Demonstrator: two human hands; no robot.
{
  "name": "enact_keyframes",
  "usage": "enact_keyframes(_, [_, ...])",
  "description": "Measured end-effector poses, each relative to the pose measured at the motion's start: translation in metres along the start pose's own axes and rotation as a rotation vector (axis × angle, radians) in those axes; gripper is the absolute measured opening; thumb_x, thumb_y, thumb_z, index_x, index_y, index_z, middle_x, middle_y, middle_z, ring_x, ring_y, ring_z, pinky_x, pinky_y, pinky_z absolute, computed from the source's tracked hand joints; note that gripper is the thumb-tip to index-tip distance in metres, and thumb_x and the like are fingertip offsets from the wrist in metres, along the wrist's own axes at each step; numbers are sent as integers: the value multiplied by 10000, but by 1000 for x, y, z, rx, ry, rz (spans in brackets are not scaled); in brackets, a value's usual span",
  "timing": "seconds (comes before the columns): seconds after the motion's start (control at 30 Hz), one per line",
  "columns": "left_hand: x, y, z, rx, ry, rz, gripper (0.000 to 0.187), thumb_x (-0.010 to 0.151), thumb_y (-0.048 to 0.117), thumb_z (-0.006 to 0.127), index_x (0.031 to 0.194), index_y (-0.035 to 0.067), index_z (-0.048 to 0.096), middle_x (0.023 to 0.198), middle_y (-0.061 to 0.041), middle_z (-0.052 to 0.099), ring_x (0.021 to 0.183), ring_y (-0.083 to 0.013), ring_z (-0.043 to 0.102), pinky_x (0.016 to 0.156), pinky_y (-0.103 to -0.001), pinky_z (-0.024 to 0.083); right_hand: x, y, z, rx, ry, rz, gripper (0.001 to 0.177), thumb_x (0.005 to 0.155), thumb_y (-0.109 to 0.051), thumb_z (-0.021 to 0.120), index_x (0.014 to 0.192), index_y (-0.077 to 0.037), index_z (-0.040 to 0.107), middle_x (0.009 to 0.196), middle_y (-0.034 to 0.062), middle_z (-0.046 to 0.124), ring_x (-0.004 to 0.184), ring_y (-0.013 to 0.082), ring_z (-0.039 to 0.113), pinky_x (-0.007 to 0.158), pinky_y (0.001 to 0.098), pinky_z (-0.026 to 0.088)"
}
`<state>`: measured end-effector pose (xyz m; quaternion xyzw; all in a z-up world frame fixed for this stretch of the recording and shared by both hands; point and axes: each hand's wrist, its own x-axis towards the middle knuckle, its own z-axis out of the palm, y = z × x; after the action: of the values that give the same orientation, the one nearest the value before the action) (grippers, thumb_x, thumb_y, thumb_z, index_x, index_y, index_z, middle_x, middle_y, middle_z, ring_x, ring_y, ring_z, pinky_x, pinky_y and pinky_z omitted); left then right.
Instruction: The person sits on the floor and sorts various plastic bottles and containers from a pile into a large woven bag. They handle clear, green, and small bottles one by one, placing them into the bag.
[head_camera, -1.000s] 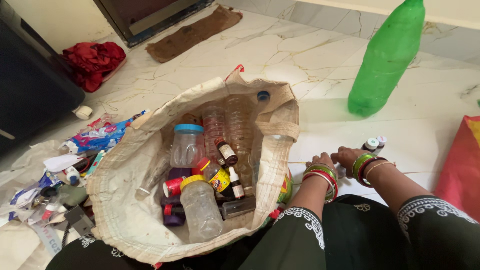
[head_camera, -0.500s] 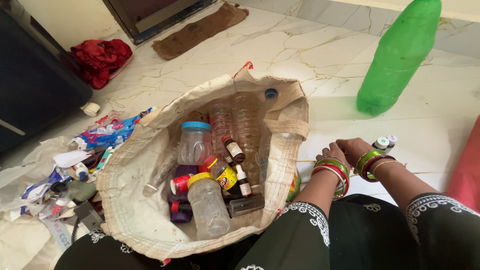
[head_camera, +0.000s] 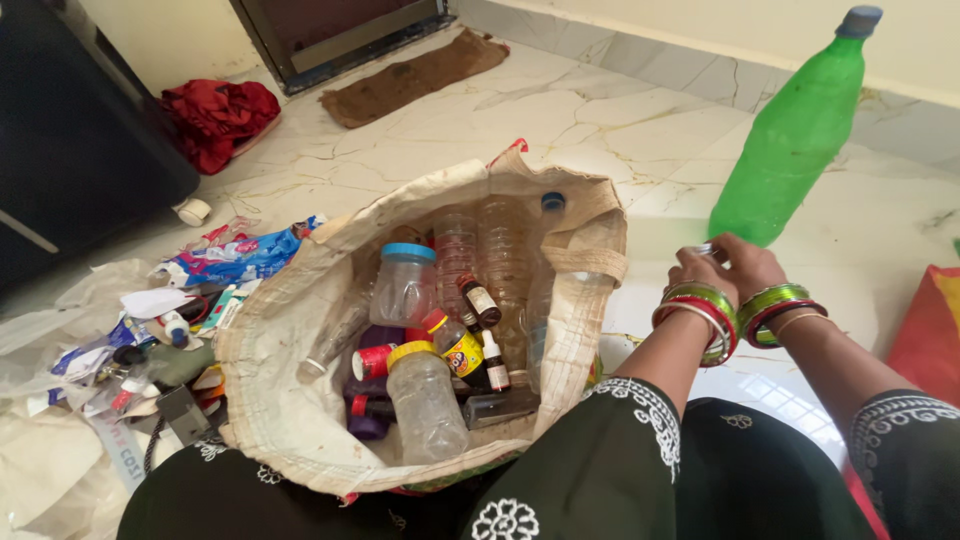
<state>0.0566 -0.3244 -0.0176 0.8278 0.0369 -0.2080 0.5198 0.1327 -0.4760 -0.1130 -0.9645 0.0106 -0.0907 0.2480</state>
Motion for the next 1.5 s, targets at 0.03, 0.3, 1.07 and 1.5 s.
enact_keyframes(0.03, [-3,7,-2,-24,16,27,591,955,163,588,1479,83,326,1319,-225,535,1232,-393,630,1026,-471,558,0,-1,-8,19,33,2,405,934,-380,703,1179,-59,700,1066,214,761,928,375,741,834,458,575])
enact_keyframes(0.3, [-8,34,-20,-59,149,259,682,862,173,685,1453,18,382,1327,-287,555,1190,-413,634,990,-471,539,-19,-62,-77,231,247,-73,501,1010,-481,667,1182,-12,714,960,192,754,840,299,733,760,416,557])
enact_keyframes(1.07, [-84,-22,-229,-311,647,630,360,839,4,590,1172,104,687,1021,-126,769,935,-308,747,834,-418,582,-49,-330,-87,371,250,-462,394,1076,-346,694,1211,25,700,924,169,747,759,182,709,648,326,541])
enact_keyframes(1.5, [-84,-137,-279,102,750,514,481,798,102,651,1279,122,652,1162,-234,703,1117,-429,658,967,-506,525,-43,-353,7,50,72,-551,527,938,-491,710,1191,-29,723,981,245,748,920,399,739,834,478,579])
